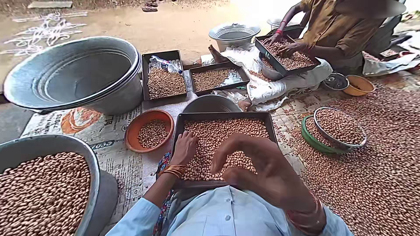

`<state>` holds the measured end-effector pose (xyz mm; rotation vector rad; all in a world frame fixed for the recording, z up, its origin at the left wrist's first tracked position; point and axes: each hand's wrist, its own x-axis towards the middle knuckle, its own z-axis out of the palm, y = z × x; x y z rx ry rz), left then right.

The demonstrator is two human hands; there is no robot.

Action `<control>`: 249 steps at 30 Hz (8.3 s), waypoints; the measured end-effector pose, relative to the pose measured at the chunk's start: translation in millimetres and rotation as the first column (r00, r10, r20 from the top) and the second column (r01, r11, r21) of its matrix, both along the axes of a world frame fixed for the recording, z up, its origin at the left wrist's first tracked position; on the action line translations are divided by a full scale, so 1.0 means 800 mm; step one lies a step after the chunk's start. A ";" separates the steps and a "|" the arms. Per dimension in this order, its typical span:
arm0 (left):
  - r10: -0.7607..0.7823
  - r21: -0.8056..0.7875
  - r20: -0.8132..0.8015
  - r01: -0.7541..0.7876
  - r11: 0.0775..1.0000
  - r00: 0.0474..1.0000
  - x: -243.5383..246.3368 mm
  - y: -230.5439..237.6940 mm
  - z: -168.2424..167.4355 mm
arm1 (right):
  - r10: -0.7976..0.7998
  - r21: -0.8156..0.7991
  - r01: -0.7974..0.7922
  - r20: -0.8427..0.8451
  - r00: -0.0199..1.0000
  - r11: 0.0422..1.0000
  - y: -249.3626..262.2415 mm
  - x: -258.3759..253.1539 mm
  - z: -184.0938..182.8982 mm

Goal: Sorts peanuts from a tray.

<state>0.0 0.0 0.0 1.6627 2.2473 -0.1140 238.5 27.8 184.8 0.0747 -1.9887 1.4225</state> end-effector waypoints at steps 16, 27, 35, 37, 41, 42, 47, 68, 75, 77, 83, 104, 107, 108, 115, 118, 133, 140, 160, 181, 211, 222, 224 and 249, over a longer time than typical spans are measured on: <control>0.131 0.012 0.259 -0.139 0.990 0.957 0.011 -0.091 -0.002 | -0.484 0.588 -0.167 0.770 0.415 0.791 0.068 -0.140 -0.247; 0.147 -0.032 0.191 -0.143 0.989 0.971 0.026 -0.090 -0.017 | -0.407 0.323 0.252 0.787 0.463 0.912 0.080 -0.111 -0.234; 0.137 0.049 0.253 -0.155 0.987 0.958 0.023 -0.093 -0.024 | -0.358 0.432 -0.086 0.829 0.429 0.898 0.026 -0.035 -0.235; 0.075 0.347 0.397 -0.225 0.910 0.915 0.015 -0.105 -0.031 | -0.398 0.479 -0.097 0.811 0.429 0.872 0.016 -0.031 -0.245; -0.092 0.382 0.894 -0.637 0.669 0.440 -0.016 -0.126 -0.035 | -0.403 0.476 -0.061 0.800 0.444 0.877 0.017 -0.032 -0.252; -0.136 0.318 0.942 -0.678 0.663 0.308 -0.022 -0.132 -0.033 | -0.386 0.455 -0.067 0.816 0.430 0.888 0.019 -0.032 -0.252; 0.063 0.322 0.745 -0.441 0.838 0.664 -0.027 -0.149 -0.017 | -0.233 0.153 0.184 0.780 0.581 0.971 0.045 -0.026 -0.242; 0.191 0.201 0.619 -0.388 0.899 0.762 -0.037 -0.144 0.010 | -0.455 0.499 -0.107 0.844 0.283 0.860 0.015 -0.055 -0.244; 0.116 -0.144 -0.054 -0.123 0.982 0.992 0.030 -0.115 0.013 | -0.370 0.406 -0.148 0.902 0.221 0.902 0.028 -0.048 -0.219; 0.103 -0.170 -0.038 -0.108 0.980 0.994 0.034 -0.113 0.015 | -0.331 0.357 -0.230 0.933 0.143 0.905 0.038 -0.057 -0.206; 0.104 -0.158 0.028 -0.098 0.983 0.994 0.033 -0.114 0.013 | -0.304 0.430 -0.075 0.741 0.598 0.900 0.049 -0.137 -0.137; -0.409 -0.047 0.523 0.505 0.862 0.748 0.096 -0.077 0.018 | -0.185 0.214 -0.253 0.974 0.132 0.943 0.028 0.104 -0.178; -0.325 -0.099 0.515 0.431 0.897 0.793 0.101 -0.066 0.004 | -0.203 0.245 -0.344 0.967 0.154 0.907 0.027 0.047 -0.199; -0.269 -0.124 0.507 0.378 0.918 0.819 0.093 -0.060 0.003 | -0.209 0.252 -0.358 0.965 0.156 0.899 0.030 0.025 -0.202; 0.181 0.012 0.254 -0.190 0.982 0.950 0.026 -0.054 0.009 | -0.427 0.476 -0.062 0.833 0.353 0.877 0.099 -0.069 -0.212; 0.107 0.219 0.300 -0.177 0.959 0.948 0.025 -0.072 -0.002 | -0.531 0.505 0.190 0.711 0.460 0.842 0.105 -0.042 -0.201; -0.267 0.071 0.297 0.258 0.964 0.917 0.115 -0.035 -0.027 | -0.606 0.584 0.191 0.689 0.397 0.789 0.011 0.030 -0.254; -0.138 -0.006 0.377 0.151 0.988 0.916 0.105 -0.046 -0.027 | -0.578 0.593 0.059 0.750 0.321 0.803 0.007 0.015 -0.258; 0.090 0.133 0.795 -0.318 0.939 0.600 0.036 -0.093 -0.041 | -0.294 0.373 0.317 0.917 -0.269 0.872 0.056 0.065 -0.169; 0.100 0.193 0.681 -0.310 0.931 0.725 0.029 -0.109 -0.034 | -0.712 0.540 0.484 0.631 0.308 0.689 0.138 -0.039 -0.233; -0.196 0.159 0.449 0.138 0.978 0.872 0.082 -0.074 -0.031 | -0.810 0.634 0.584 0.582 0.071 0.507 0.053 0.131 -0.194; -0.121 0.227 0.662 -0.044 0.973 0.740 0.077 -0.068 -0.046 | -0.696 0.586 0.522 0.718 0.021 0.620 0.031 0.132 -0.196; 0.022 0.078 0.910 -0.223 0.972 0.415 0.076 -0.067 -0.046 | -0.648 0.510 0.487 0.743 0.166 0.709 0.020 0.104 -0.194; 0.095 0.259 0.802 -0.486 0.835 0.590 0.059 -0.110 -0.058 | -0.613 0.259 0.638 0.664 0.428 0.726 0.084 0.050 -0.198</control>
